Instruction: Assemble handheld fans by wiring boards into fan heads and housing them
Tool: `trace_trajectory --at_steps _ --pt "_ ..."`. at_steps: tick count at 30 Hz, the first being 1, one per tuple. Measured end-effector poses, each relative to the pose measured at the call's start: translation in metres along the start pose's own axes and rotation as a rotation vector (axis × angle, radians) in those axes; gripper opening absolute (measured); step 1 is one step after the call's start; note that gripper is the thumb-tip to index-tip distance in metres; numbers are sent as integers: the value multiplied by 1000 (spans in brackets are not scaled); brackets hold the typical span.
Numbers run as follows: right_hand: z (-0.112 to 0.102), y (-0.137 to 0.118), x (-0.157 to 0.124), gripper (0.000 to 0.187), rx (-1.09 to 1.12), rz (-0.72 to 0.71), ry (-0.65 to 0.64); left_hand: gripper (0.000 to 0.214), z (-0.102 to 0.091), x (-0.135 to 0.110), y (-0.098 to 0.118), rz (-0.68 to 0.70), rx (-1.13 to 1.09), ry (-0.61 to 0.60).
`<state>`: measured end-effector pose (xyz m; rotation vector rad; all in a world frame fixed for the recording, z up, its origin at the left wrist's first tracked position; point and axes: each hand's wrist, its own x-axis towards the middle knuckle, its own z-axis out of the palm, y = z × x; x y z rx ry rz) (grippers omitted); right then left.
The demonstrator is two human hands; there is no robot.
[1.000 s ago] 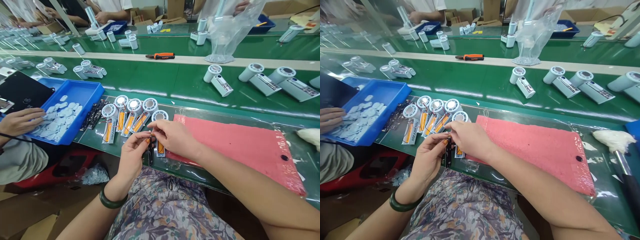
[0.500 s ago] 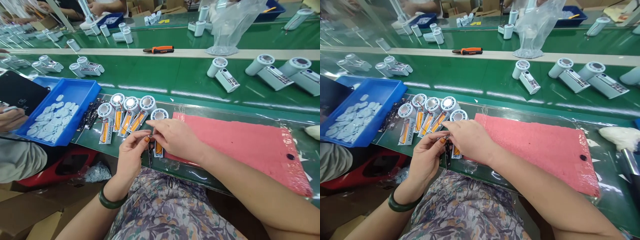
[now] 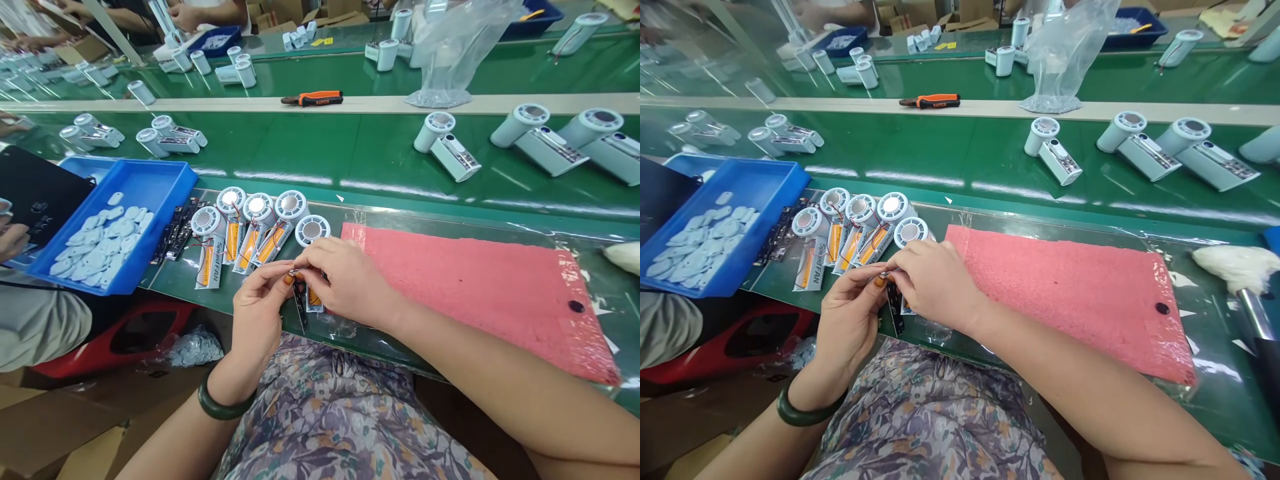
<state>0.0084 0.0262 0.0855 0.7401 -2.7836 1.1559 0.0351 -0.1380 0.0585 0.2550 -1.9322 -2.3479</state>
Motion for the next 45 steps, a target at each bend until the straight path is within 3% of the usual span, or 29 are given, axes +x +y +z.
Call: trace_trajectory --at_steps 6,19,24,32,45 --pt "1 0 0 12 142 48 30 24 0 0 -1 0 -7 -20" --pt "4 3 -1 11 148 34 57 23 -2 2 1 -21 1 -32" --pt "6 4 -1 11 133 7 116 49 -11 -4 2 -126 86 -119" --pt "9 12 -2 16 -32 -86 120 45 -15 -10 8 -238 74 -100" --pt "7 12 -3 22 -244 -168 77 40 -10 -10 3 -152 36 -74"
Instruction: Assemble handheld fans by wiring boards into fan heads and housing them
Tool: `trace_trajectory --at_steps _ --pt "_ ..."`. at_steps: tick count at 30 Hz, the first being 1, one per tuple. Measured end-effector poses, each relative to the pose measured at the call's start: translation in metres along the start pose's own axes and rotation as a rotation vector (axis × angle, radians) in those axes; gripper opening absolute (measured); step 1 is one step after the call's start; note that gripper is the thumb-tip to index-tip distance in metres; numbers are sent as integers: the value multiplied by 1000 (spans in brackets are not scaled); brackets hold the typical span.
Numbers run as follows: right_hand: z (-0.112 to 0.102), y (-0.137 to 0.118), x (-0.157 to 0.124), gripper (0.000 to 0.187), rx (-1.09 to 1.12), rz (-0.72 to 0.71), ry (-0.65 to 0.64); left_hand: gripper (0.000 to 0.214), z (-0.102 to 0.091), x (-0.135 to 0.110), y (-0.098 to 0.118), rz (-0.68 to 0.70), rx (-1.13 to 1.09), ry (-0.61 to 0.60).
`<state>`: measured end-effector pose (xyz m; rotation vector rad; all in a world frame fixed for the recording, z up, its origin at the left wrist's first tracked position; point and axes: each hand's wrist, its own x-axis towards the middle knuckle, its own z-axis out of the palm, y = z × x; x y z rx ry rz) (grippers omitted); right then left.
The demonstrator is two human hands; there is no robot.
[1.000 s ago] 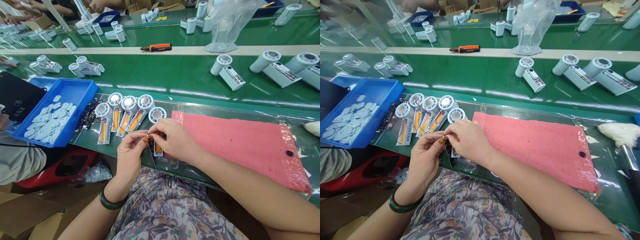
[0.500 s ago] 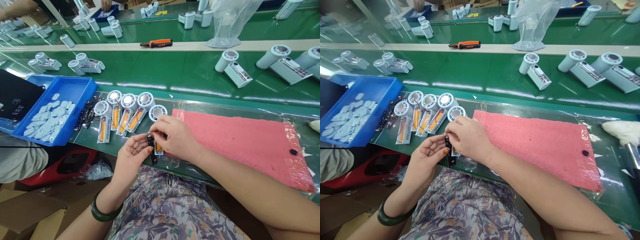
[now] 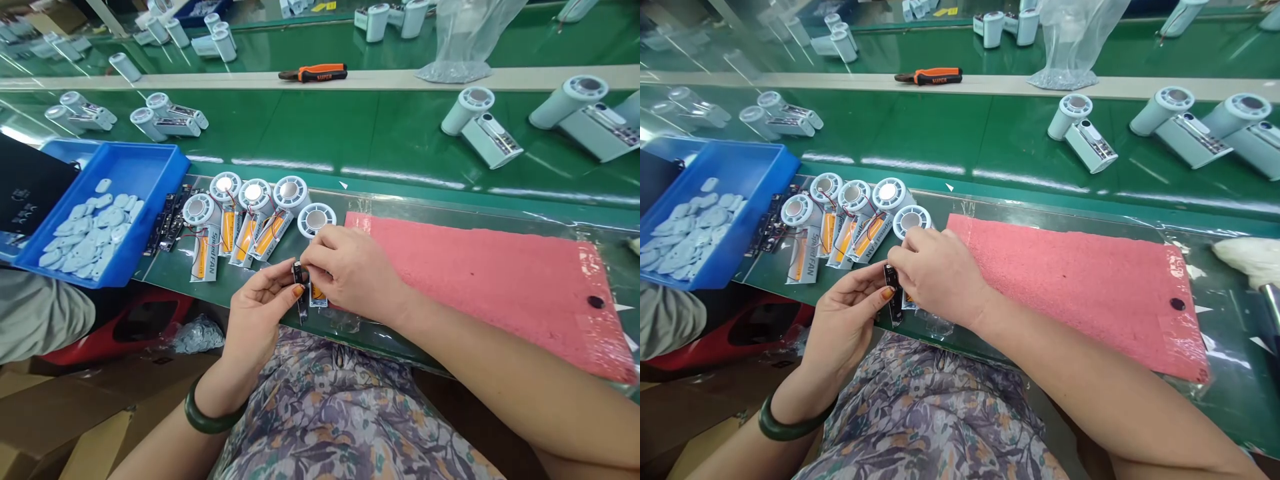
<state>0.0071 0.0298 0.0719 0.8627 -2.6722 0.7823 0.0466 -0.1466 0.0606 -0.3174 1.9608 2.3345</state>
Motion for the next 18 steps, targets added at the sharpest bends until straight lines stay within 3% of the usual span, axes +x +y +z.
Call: trace_trajectory --at_steps 10,18 --pt "0 0 0 29 -96 -72 21 36 0 0 -2 24 28 -7" --pt "-1 3 2 25 -20 -22 -41 35 -5 1 -3 90 139 -22"
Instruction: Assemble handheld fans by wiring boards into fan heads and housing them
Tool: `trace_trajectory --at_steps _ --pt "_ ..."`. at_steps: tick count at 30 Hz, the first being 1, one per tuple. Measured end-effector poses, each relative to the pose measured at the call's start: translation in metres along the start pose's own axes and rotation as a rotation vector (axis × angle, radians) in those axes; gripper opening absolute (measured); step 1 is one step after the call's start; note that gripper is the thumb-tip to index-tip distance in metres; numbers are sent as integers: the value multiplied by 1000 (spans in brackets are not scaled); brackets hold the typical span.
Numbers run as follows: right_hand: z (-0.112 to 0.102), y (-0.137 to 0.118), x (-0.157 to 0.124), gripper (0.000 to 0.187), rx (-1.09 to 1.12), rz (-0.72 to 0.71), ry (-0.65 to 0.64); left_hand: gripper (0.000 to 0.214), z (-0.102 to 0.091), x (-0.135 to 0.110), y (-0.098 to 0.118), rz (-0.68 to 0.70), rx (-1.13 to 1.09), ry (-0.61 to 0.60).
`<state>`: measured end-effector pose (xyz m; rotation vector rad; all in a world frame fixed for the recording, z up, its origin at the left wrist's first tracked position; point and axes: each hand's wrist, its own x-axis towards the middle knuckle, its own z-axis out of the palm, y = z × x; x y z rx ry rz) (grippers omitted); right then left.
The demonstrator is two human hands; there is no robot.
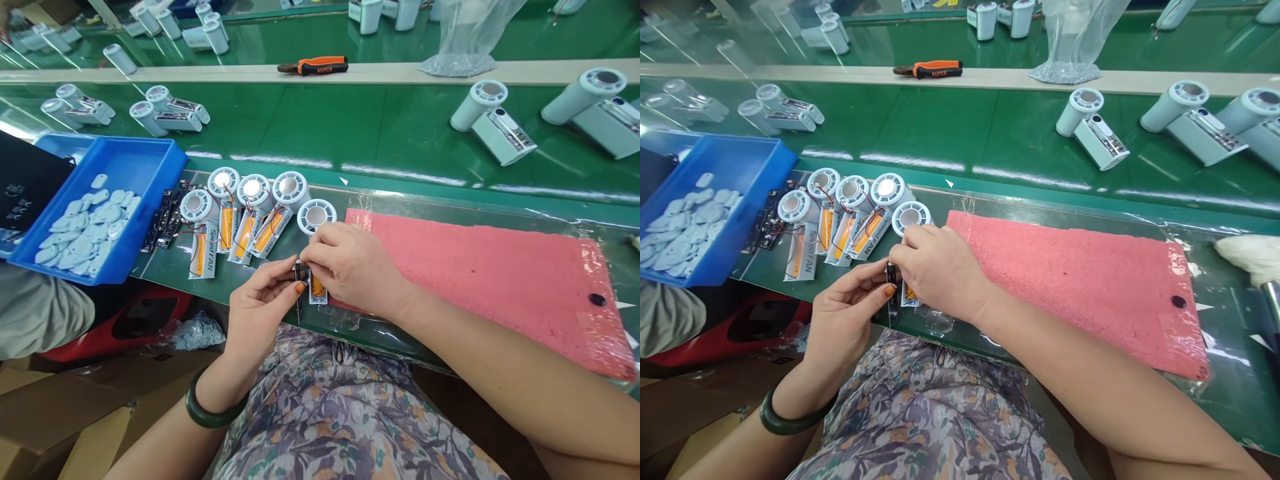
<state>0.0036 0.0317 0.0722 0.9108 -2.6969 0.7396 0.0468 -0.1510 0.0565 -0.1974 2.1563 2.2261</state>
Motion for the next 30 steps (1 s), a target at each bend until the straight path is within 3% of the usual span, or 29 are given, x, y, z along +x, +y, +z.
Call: trace_trajectory --at_steps 14,21,30 --pt "-1 -2 0 26 9 3 -42 32 -2 0 0 39 46 -35" --pt "1 0 2 25 -35 -73 -45 29 -1 0 3 65 104 -27" --pt "2 -5 3 21 3 31 -56 28 1 0 -1 164 136 -8"
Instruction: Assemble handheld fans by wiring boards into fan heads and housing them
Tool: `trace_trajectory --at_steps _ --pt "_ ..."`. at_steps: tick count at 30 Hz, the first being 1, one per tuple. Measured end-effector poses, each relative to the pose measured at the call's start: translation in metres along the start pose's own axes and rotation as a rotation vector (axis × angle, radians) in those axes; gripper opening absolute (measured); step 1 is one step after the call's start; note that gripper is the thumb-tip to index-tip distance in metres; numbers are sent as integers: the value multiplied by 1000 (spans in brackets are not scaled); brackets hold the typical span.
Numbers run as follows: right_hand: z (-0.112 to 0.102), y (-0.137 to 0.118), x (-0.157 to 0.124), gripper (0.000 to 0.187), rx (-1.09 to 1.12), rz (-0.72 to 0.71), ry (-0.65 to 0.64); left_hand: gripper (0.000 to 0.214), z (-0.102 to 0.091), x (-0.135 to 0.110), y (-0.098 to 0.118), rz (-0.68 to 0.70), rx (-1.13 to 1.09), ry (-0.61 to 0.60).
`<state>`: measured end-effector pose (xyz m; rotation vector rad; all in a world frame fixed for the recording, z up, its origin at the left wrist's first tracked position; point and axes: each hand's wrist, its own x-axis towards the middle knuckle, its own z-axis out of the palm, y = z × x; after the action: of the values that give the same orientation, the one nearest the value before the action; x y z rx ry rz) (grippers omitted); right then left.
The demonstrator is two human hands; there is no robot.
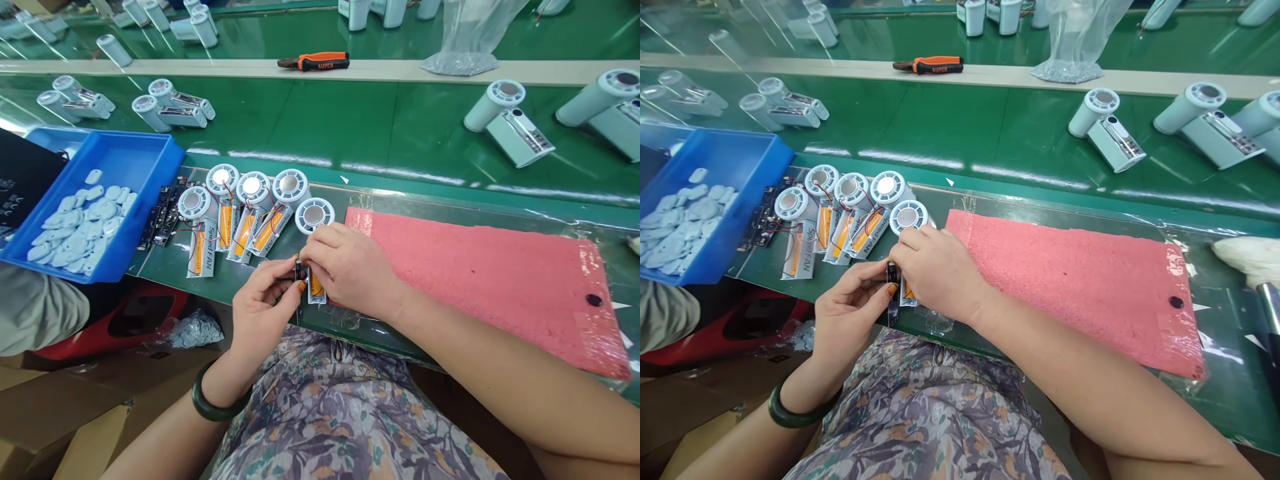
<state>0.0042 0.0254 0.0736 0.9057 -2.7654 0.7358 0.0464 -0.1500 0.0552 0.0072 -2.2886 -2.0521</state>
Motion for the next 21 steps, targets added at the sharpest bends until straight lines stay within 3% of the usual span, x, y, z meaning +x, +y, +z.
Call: trace_trajectory --at_steps 9,21 --pt "4 0 -2 26 73 30 50 32 1 1 -2 -101 -78 27" --pt "6 -1 -5 27 102 -5 69 28 -1 -1 -4 -37 -69 8"
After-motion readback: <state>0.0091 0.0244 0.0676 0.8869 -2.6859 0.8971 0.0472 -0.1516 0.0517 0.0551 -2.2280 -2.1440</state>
